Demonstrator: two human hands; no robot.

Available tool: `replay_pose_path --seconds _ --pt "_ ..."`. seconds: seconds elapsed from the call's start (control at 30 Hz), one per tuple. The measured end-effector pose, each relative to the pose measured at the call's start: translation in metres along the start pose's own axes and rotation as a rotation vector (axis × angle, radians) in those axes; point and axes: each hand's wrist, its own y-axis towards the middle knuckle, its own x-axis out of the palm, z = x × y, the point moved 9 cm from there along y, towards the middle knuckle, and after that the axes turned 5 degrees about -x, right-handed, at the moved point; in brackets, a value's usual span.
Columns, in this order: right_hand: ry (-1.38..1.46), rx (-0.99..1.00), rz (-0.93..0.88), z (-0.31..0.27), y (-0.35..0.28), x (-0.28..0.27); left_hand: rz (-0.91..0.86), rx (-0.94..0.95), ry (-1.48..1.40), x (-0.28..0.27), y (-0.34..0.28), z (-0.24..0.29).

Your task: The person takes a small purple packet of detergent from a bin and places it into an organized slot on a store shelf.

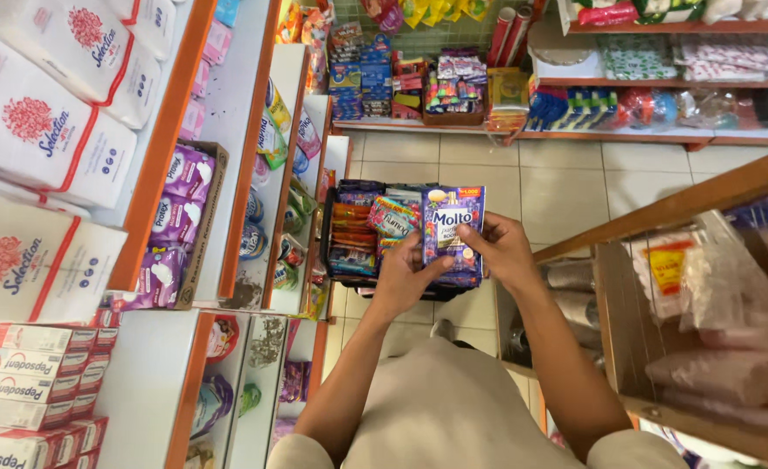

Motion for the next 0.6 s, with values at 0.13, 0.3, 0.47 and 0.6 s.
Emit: replay_pose_path --seconds 0.13,0.3,0.47,0.6 --pt "-0.001 0.005 0.017 0.006 -0.016 0.008 -0.030 -0.033 -0.035 -0.013 -0.023 -0.001" --pt "-0.060 0.014 0.105 0.011 -0.038 0.012 -0.081 0.002 -0.073 -0.024 -0.045 0.002" --pt "-0.060 0.044 0.187 0.029 -0.065 0.015 -0.129 -0.022 -0.152 -0.024 -0.070 -0.015" --pt "-0.075 0.044 0.194 0.036 -0.078 0.022 -0.118 -0.009 -0.154 -0.034 -0.087 -0.016"
